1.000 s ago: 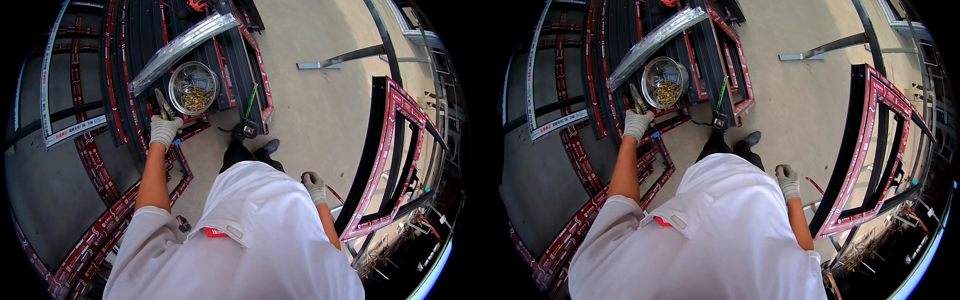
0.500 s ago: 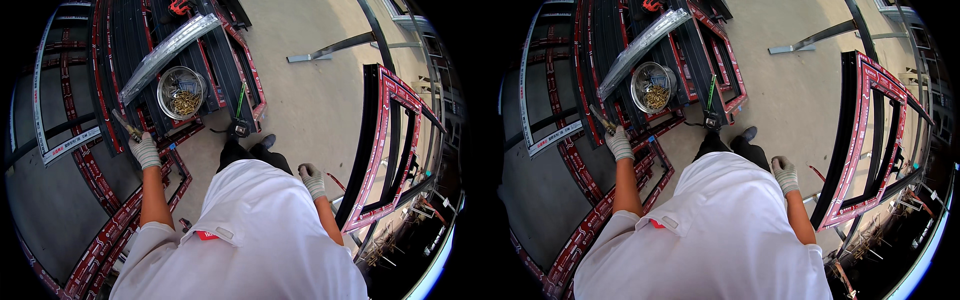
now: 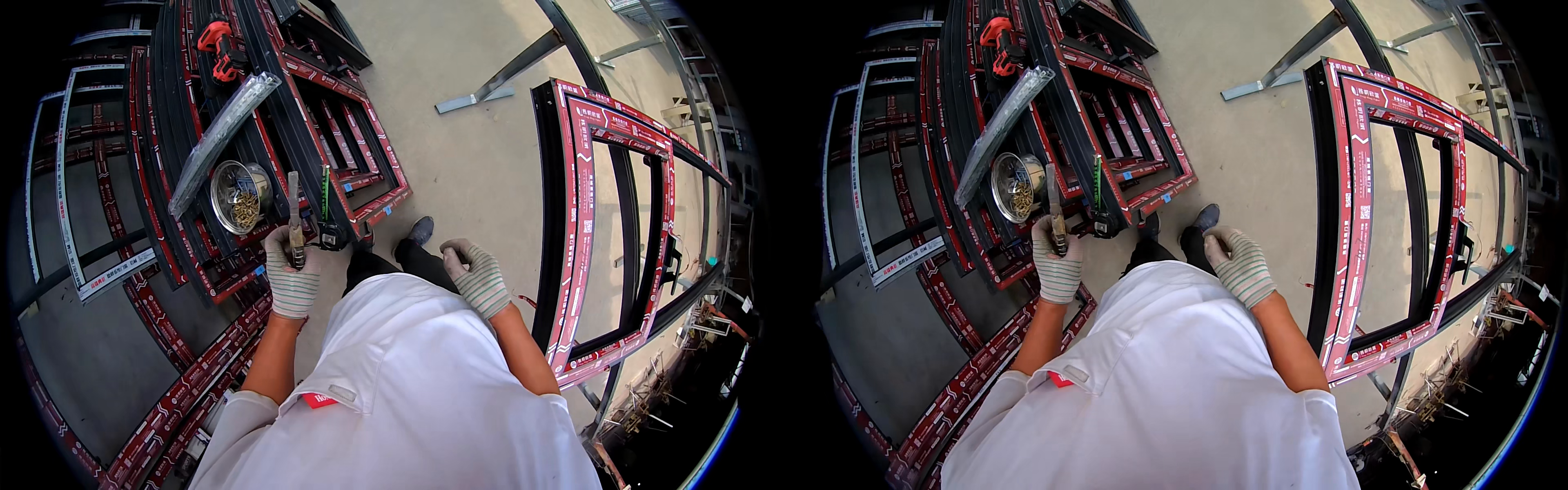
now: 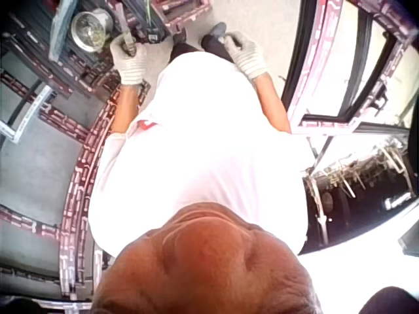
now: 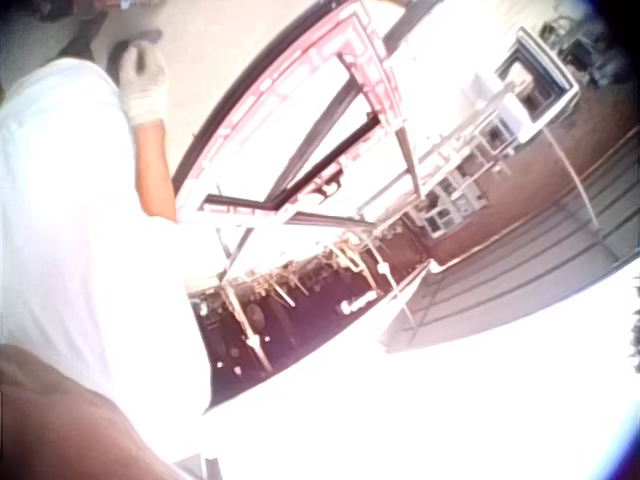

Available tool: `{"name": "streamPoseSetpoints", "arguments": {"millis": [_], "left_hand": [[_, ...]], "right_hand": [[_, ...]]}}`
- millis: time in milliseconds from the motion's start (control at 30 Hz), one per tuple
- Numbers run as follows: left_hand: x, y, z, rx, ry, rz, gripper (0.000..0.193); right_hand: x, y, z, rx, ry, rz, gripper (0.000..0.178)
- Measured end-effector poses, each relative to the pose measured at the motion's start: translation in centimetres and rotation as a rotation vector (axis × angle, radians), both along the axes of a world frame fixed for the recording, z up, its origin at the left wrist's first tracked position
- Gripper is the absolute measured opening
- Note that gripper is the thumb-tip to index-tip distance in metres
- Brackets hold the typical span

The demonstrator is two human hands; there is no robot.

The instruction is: The person assembles a window frame by aligning metal frame pieces and securing them with a cordless drill. They handle frame components, position them on a stand, and fasten joints using screws.

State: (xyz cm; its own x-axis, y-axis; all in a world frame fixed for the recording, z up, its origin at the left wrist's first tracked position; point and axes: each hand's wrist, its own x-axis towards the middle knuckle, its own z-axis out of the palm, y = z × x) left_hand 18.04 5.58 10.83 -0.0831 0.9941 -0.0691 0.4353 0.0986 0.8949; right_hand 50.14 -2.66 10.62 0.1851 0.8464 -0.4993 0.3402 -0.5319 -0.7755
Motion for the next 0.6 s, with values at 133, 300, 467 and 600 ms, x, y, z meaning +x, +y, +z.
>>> {"name": "streamPoseSetpoints", "arguments": {"millis": [133,300,467,600], "left_hand": [[7.9,-1.8,-1.3,-0.129,-0.132,-0.251,0.046],[16.3,-1.1,0.9,-0.062,-0.099,-0.542,0.047],[21.5,0.7,4.1,-0.081,-0.085,-0.748,0.050],[23.9,1.9,5.6,-0.015,-0.089,-0.843,0.047]], "right_hand": [[3.2,2.1,4.7,0.095,0.025,0.110,0.026],[6.9,1.5,5.7,0.204,0.232,0.126,0.049],[8.7,1.5,5.9,0.267,0.405,-0.003,0.063],[9.9,2.2,6.4,0.341,0.525,-0.198,0.069]]}}
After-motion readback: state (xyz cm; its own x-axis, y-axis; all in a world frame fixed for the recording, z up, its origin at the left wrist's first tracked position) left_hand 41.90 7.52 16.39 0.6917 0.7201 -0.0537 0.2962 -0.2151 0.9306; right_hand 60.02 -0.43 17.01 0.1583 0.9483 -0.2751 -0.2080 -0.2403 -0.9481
